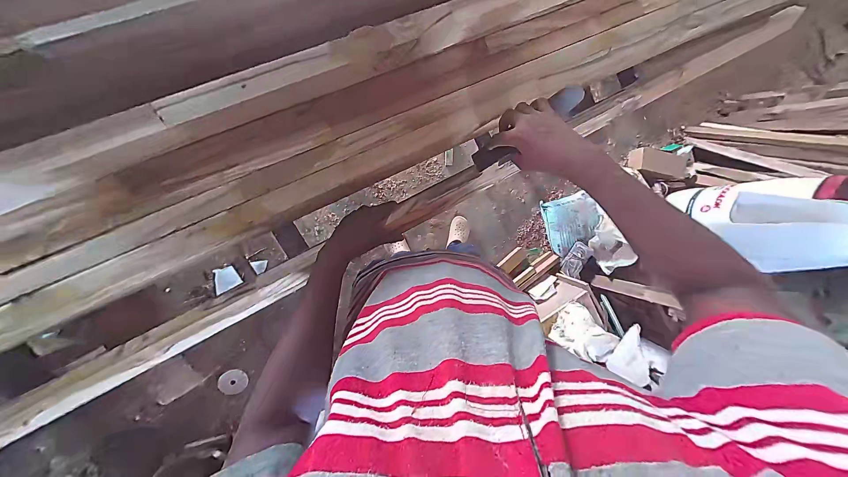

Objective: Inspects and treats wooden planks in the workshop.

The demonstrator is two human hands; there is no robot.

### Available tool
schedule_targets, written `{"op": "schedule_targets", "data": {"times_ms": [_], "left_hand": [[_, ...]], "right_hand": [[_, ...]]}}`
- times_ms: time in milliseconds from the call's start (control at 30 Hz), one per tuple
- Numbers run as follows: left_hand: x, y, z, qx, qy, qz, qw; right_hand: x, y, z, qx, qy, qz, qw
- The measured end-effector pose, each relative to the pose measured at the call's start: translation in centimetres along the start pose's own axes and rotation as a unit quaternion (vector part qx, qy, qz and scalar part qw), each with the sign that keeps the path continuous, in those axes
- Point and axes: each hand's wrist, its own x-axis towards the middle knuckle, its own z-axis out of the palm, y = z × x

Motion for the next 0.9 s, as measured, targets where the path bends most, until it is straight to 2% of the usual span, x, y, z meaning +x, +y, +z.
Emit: {"op": "schedule_targets", "data": {"times_ms": [100,267,400,900], "left_hand": [[-0.2,0.7,-0.5,-0.003,-0.019,-0.03,0.999],[-0.3,1.4,-0.7,0.0,-0.014,-0.051,0.999],[-0.4,1.3,-0.6,0.005,-0.008,-0.038,0.999],[-0.5,1.4,-0.7,-0.026,-0.001,-0.046,0.999]], "right_hand": [[1.1,0.3,0.0,-0.02,-0.031,-0.062,0.997],[1.6,2.1,-0.1,-0.017,-0.037,-0.112,0.993],[1.7,3.5,-0.2,-0.038,-0.042,-0.136,0.989],[0.1,6.3,-0.2,-0.071,-0.041,-0.138,0.987]]}}
